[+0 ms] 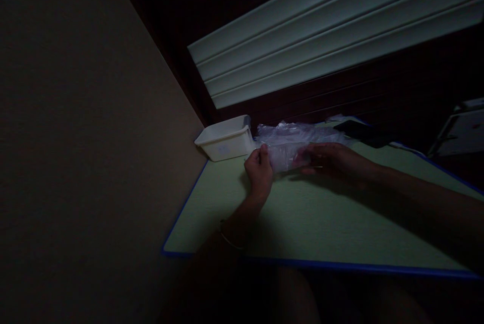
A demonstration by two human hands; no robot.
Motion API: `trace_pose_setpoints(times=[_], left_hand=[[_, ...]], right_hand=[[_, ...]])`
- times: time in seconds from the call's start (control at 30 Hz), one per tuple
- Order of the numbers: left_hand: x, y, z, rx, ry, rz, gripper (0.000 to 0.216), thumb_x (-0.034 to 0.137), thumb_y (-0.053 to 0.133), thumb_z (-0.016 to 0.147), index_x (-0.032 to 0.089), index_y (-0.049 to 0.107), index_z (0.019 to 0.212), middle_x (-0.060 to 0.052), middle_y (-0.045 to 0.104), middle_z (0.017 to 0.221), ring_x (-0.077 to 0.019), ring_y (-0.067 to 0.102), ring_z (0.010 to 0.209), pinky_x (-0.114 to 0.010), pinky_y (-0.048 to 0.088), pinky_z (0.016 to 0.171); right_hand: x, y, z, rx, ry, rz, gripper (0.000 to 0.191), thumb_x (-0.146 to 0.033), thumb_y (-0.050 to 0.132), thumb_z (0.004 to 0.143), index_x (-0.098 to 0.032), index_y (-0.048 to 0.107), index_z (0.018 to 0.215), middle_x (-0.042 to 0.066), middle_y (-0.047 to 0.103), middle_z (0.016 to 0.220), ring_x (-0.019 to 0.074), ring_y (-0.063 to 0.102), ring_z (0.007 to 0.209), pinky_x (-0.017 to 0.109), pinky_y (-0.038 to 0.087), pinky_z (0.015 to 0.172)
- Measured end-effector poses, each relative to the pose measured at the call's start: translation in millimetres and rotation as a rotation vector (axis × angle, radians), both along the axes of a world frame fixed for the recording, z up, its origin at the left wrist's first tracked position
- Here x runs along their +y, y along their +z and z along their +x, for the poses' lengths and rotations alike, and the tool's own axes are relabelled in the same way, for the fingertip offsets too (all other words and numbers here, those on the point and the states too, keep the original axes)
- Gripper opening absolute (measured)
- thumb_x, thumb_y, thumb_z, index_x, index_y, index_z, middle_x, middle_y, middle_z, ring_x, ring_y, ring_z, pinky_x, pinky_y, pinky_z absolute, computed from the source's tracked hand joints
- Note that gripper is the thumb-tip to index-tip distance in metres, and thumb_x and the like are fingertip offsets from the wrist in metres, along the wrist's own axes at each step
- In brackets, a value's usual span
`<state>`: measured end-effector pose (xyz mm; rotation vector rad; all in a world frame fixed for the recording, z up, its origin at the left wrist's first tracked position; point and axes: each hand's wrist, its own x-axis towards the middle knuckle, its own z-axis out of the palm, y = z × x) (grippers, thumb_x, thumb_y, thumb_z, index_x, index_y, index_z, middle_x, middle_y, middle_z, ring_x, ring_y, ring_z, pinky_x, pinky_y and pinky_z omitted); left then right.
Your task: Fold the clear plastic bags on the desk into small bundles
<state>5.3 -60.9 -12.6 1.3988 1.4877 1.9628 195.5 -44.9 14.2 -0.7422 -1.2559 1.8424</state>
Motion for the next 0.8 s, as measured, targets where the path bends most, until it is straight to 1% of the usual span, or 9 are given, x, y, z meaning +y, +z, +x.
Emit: trace_pose_setpoints(times=[0.07,0.17,0.27,0.37,0.47,0.53,0.6,0.7,0.8], left_hand=[[0.6,-0.4,0.0,-0.004,-0.002,-0.003,0.044,0.05,0.051,0.089,0.018,0.047,0.059,0.004,0.036,0.056,-0.0098,0.032,0.054,-0.024,0.025,0.052],[-0.5,0.3,0.8,0.01,-0.007,-0.001,0.043,0.049,0.051,0.089,0.018,0.047,0.059,0.004,0.036,0.056,-0.0098,0.032,0.054,-0.024,0.026,0.052],[-3.4,2.1,2.5,0.033,-0.019,0.001,0.043,0.049,0.051,0.089,0.018,0.047,0.059,0.004,0.036,0.056,-0.0098,0.032,0.054,-0.024,0.026,0.052],[-6.4,3.7,4.5,0.075,-0.008,0.008,0.042,0.048,0.05,0.089,0.018,0.048,0.06,0.004,0.038,0.055,-0.0101,0.033,0.054,-0.024,0.027,0.053],[-8.2,4.4,5.8,0.113,0.005,0.002,0.043,0.048,0.05,0.09,0.018,0.048,0.06,0.004,0.038,0.054,-0.0101,0.034,0.054,-0.024,0.026,0.053],[-8.6,4.3,6.0,0.127,0.009,-0.007,0.043,0.048,0.05,0.09,0.018,0.049,0.06,0.004,0.039,0.054,-0.0098,0.034,0.054,-0.024,0.026,0.053],[-8.5,3.8,5.6,0.136,0.009,-0.011,0.043,0.049,0.05,0.089,0.017,0.05,0.06,0.005,0.039,0.054,-0.0097,0.035,0.054,-0.024,0.026,0.053],[-8.0,2.5,4.5,0.152,0.007,-0.012,0.044,0.051,0.049,0.089,0.017,0.051,0.061,0.005,0.04,0.054,-0.0097,0.035,0.054,-0.024,0.026,0.053],[-7.8,0.9,3.7,0.175,0.012,-0.014,0.042,0.051,0.049,0.09,0.017,0.053,0.064,0.004,0.041,0.056,-0.0097,0.037,0.055,-0.023,0.028,0.054]], right_hand=[[-0.4,0.7,-0.4,0.038,0.007,-0.028,0.016,-0.028,0.055,0.089,-0.018,0.068,0.089,0.01,0.072,0.102,0.02,0.069,0.093,0.031,0.059,0.081],[-1.4,1.3,-1.6,0.085,0.044,-0.05,0.027,-0.042,0.052,0.091,-0.019,0.067,0.09,0.01,0.072,0.099,0.0222,0.069,0.091,0.035,0.059,0.077],[-1.8,-0.1,-2.5,0.086,0.042,-0.012,0.03,-0.049,0.058,0.087,-0.021,0.065,0.087,0.009,0.072,0.097,0.022,0.069,0.087,0.034,0.058,0.072],[-0.4,-2.6,-2.7,0.03,-0.025,0.06,0.022,-0.042,0.07,0.078,-0.02,0.066,0.08,0.007,0.072,0.09,0.0204,0.068,0.083,0.03,0.056,0.067],[2.1,-4.0,-2.9,-0.031,-0.114,0.093,0.021,-0.031,0.08,0.068,-0.02,0.066,0.077,0.002,0.07,0.081,0.0149,0.065,0.072,0.026,0.053,0.064],[3.7,-4.2,-3.5,-0.045,-0.173,0.085,0.027,-0.026,0.084,0.062,-0.02,0.063,0.078,0.0,0.069,0.076,0.0127,0.063,0.067,0.025,0.052,0.061],[4.8,-4.0,-4.3,-0.041,-0.213,0.084,0.035,-0.024,0.085,0.059,-0.021,0.061,0.084,-0.001,0.07,0.074,0.0138,0.064,0.065,0.026,0.052,0.06],[4.3,-2.3,-5.0,-0.036,-0.228,0.109,0.046,-0.025,0.086,0.058,-0.023,0.06,0.097,0.0,0.072,0.074,0.016,0.066,0.066,0.027,0.052,0.06],[2.5,0.4,-4.2,-0.075,-0.233,0.131,0.05,-0.027,0.085,0.059,-0.022,0.062,0.103,0.001,0.073,0.076,0.0162,0.066,0.064,0.028,0.052,0.058]])
